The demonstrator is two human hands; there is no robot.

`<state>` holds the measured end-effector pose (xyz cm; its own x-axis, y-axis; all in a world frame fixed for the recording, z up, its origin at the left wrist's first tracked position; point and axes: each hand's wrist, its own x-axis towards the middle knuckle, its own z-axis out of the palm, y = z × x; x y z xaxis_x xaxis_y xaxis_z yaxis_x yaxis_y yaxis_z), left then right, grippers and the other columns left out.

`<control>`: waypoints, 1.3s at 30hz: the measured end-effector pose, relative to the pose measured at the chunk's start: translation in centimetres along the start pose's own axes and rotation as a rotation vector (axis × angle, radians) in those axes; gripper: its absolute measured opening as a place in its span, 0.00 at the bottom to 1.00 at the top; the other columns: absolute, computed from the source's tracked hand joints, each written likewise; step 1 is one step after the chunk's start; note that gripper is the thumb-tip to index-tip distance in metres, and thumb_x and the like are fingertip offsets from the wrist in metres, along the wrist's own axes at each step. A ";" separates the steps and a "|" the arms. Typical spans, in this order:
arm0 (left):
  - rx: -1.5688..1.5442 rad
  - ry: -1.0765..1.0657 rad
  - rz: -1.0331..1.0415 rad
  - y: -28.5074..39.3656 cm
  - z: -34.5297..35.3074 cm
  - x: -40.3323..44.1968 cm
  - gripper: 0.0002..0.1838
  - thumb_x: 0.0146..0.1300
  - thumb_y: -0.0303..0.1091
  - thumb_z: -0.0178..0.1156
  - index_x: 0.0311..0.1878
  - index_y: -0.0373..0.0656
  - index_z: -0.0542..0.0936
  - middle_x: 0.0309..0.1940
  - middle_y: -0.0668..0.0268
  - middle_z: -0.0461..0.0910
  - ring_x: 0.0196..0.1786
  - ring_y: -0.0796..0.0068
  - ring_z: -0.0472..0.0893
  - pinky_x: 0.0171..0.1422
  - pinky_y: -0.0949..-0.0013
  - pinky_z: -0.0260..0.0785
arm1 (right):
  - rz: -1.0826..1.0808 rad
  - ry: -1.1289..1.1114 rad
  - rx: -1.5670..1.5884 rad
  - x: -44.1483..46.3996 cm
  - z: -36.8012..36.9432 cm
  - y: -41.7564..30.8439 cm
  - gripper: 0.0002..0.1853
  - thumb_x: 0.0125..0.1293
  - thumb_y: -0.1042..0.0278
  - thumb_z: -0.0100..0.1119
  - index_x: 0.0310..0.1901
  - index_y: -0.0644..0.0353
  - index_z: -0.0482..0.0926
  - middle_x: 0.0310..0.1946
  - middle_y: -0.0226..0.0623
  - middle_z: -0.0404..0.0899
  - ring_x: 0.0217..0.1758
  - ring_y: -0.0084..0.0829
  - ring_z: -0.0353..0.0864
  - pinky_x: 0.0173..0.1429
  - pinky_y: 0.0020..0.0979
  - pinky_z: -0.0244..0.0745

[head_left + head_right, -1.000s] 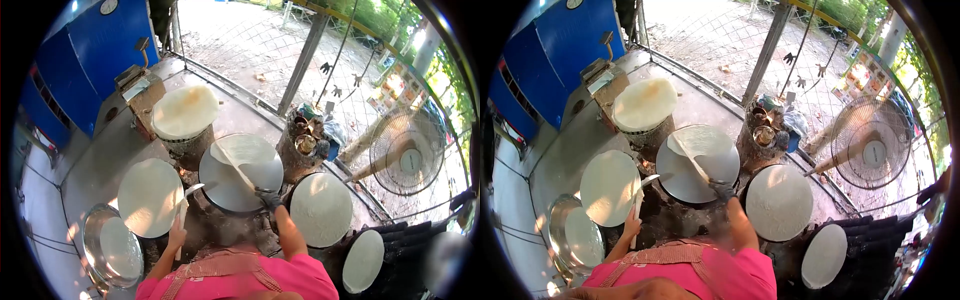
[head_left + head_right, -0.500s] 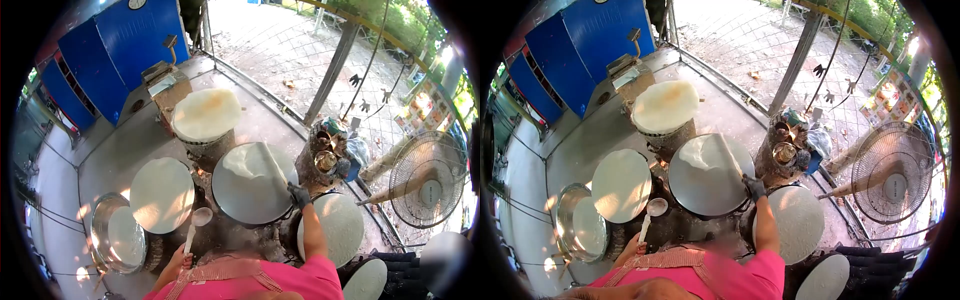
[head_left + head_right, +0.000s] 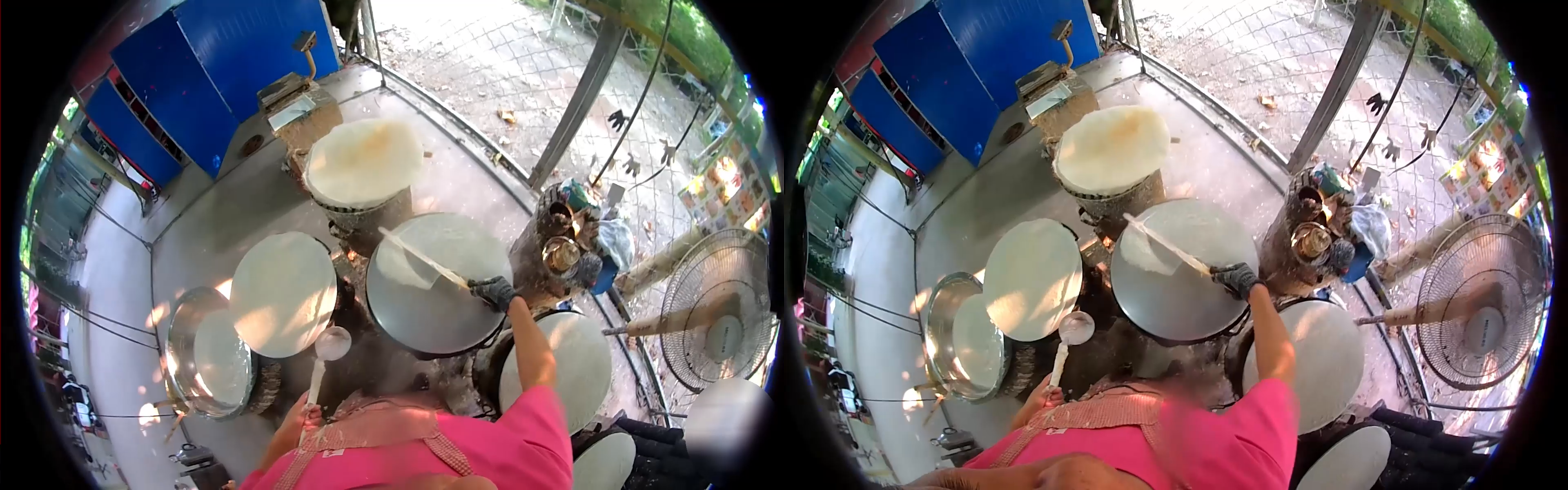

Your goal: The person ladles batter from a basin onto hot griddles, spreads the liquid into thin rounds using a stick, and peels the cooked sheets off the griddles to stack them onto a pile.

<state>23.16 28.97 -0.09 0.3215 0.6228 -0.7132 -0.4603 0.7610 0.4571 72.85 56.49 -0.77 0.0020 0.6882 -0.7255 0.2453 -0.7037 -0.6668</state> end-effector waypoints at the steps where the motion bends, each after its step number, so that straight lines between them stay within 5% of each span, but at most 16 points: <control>1: -0.008 0.028 -0.011 0.0 0.3 -0.2 0.30 0.61 0.34 0.49 0.63 0.57 0.48 0.21 0.69 0.57 0.17 0.82 0.56 0.19 0.81 0.52 | -0.110 -0.082 -0.011 2.1 -0.2 3.2 0.08 0.46 0.63 0.65 0.26 0.57 0.80 0.13 0.27 0.69 0.13 0.22 0.63 0.16 0.24 0.57; 4: -0.018 0.031 -0.003 -0.5 0.5 -0.2 0.28 0.61 0.33 0.48 0.62 0.57 0.50 0.20 0.70 0.57 0.16 0.83 0.56 0.18 0.80 0.51 | -0.289 -0.150 0.063 -3.2 -0.8 6.6 0.17 0.46 0.68 0.66 0.39 0.62 0.77 0.34 0.29 0.77 0.35 0.23 0.74 0.41 0.23 0.70; 6: -0.025 0.023 0.003 -0.8 0.4 -0.3 0.26 0.61 0.33 0.47 0.61 0.58 0.52 0.20 0.70 0.57 0.15 0.83 0.55 0.17 0.80 0.51 | -0.096 -0.221 0.017 -2.8 -3.2 6.9 0.19 0.47 0.69 0.64 0.43 0.62 0.75 0.35 0.27 0.77 0.36 0.22 0.74 0.41 0.24 0.70; 8: -0.032 0.034 0.007 -1.1 0.1 -0.5 0.24 0.61 0.33 0.46 0.60 0.58 0.54 0.20 0.70 0.57 0.15 0.84 0.55 0.17 0.80 0.50 | -0.729 -0.124 -0.069 3.2 -3.6 8.0 0.12 0.47 0.66 0.64 0.35 0.59 0.80 0.24 0.27 0.76 0.22 0.21 0.70 0.25 0.23 0.66; 10: -0.062 0.049 0.004 -1.6 -0.4 -0.5 0.23 0.61 0.33 0.45 0.59 0.59 0.55 0.20 0.71 0.57 0.14 0.84 0.55 0.16 0.80 0.50 | -0.039 0.049 0.094 2.1 -1.5 -0.3 0.08 0.47 0.63 0.63 0.30 0.54 0.82 0.14 0.26 0.70 0.11 0.19 0.60 0.13 0.22 0.52; 12: -0.103 0.074 0.003 -2.2 -1.2 -0.9 0.21 0.61 0.32 0.44 0.58 0.59 0.57 0.20 0.71 0.57 0.13 0.84 0.55 0.15 0.80 0.49 | -0.192 -0.070 -0.085 2.2 0.0 -2.1 0.10 0.48 0.60 0.62 0.31 0.54 0.82 0.12 0.25 0.66 0.12 0.19 0.59 0.14 0.23 0.53; 15: -0.177 0.103 0.009 -2.9 -2.1 -1.5 0.19 0.61 0.32 0.43 0.56 0.60 0.59 0.19 0.71 0.57 0.12 0.85 0.55 0.14 0.80 0.49 | 0.014 -0.147 -0.325 1.0 -0.7 0.3 0.11 0.48 0.59 0.62 0.31 0.55 0.81 0.12 0.25 0.67 0.12 0.19 0.60 0.14 0.24 0.55; 22: 0.036 0.112 0.100 -4.0 -2.7 -2.6 0.17 0.60 0.32 0.45 0.53 0.57 0.61 0.17 0.72 0.57 0.12 0.84 0.56 0.14 0.79 0.47 | -0.395 -0.083 -0.250 0.3 -4.2 3.6 0.14 0.52 0.57 0.58 0.27 0.62 0.79 0.12 0.27 0.69 0.11 0.19 0.62 0.15 0.25 0.59; 25: -0.022 0.091 0.107 -4.3 -3.0 -3.0 0.18 0.60 0.32 0.46 0.54 0.55 0.61 0.17 0.72 0.57 0.13 0.84 0.57 0.14 0.79 0.48 | -0.267 -0.122 -0.063 2.0 0.3 -2.9 0.16 0.48 0.59 0.62 0.37 0.58 0.80 0.12 0.25 0.68 0.12 0.18 0.63 0.13 0.25 0.55; 27: -0.045 0.086 0.144 -4.7 -3.6 -4.0 0.19 0.59 0.31 0.47 0.54 0.54 0.60 0.16 0.72 0.57 0.13 0.84 0.57 0.14 0.79 0.48 | -0.406 -0.183 -0.353 2.2 1.7 -2.2 0.16 0.46 0.54 0.63 0.29 0.59 0.81 0.12 0.27 0.69 0.13 0.23 0.65 0.16 0.28 0.61; 28: -0.056 0.075 0.163 -4.8 -4.3 -4.5 0.19 0.59 0.31 0.47 0.54 0.54 0.60 0.16 0.73 0.57 0.13 0.84 0.57 0.14 0.79 0.48 | -0.160 -0.115 -0.409 -0.3 1.6 -2.2 0.15 0.46 0.54 0.62 0.26 0.58 0.80 0.12 0.29 0.69 0.13 0.25 0.64 0.18 0.29 0.62; 31: -0.121 -0.017 0.091 -4.2 -6.7 -5.3 0.27 0.57 0.30 0.51 0.59 0.53 0.55 0.17 0.72 0.58 0.16 0.83 0.58 0.19 0.79 0.53 | -0.717 -0.054 -1.019 1.3 -5.2 11.2 0.09 0.52 0.60 0.53 0.28 0.56 0.77 0.22 0.40 0.76 0.18 0.31 0.68 0.24 0.31 0.66; 35: -0.008 -0.172 0.072 -1.0 -8.8 -6.2 0.32 0.57 0.31 0.53 0.63 0.60 0.51 0.17 0.73 0.57 0.16 0.83 0.59 0.19 0.78 0.56 | -0.399 -0.062 -1.406 -13.9 -7.7 24.9 0.11 0.51 0.66 0.49 0.36 0.54 0.76 0.29 0.36 0.77 0.28 0.32 0.76 0.27 0.31 0.68; 36: 0.018 -0.176 0.046 -0.1 -9.7 -6.4 0.32 0.57 0.31 0.53 0.63 0.61 0.51 0.17 0.73 0.57 0.16 0.83 0.59 0.18 0.78 0.55 | -0.578 0.088 -1.688 -21.0 -3.1 23.0 0.13 0.52 0.69 0.45 0.39 0.55 0.76 0.34 0.35 0.78 0.31 0.31 0.77 0.29 0.31 0.70; 38: 0.065 -0.168 -0.052 1.7 -11.5 -6.6 0.32 0.57 0.32 0.52 0.63 0.63 0.51 0.17 0.73 0.57 0.15 0.84 0.58 0.17 0.78 0.54 | -0.674 0.269 -1.473 -24.3 2.4 28.1 0.16 0.53 0.73 0.43 0.43 0.58 0.74 0.36 0.41 0.77 0.33 0.33 0.78 0.31 0.31 0.71; 39: 0.079 -0.160 -0.100 2.1 -12.5 -7.2 0.32 0.57 0.32 0.52 0.63 0.64 0.51 0.17 0.73 0.57 0.14 0.84 0.58 0.16 0.79 0.54 | -0.399 0.414 -0.986 -25.4 8.3 26.1 0.16 0.52 0.72 0.45 0.44 0.58 0.75 0.36 0.40 0.77 0.33 0.33 0.77 0.32 0.31 0.71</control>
<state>9.51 23.85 -0.69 0.4928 0.5593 -0.6666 -0.3549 0.8286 0.4329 71.19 19.19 -1.15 0.0279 0.9656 -0.2584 0.9543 -0.1026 -0.2805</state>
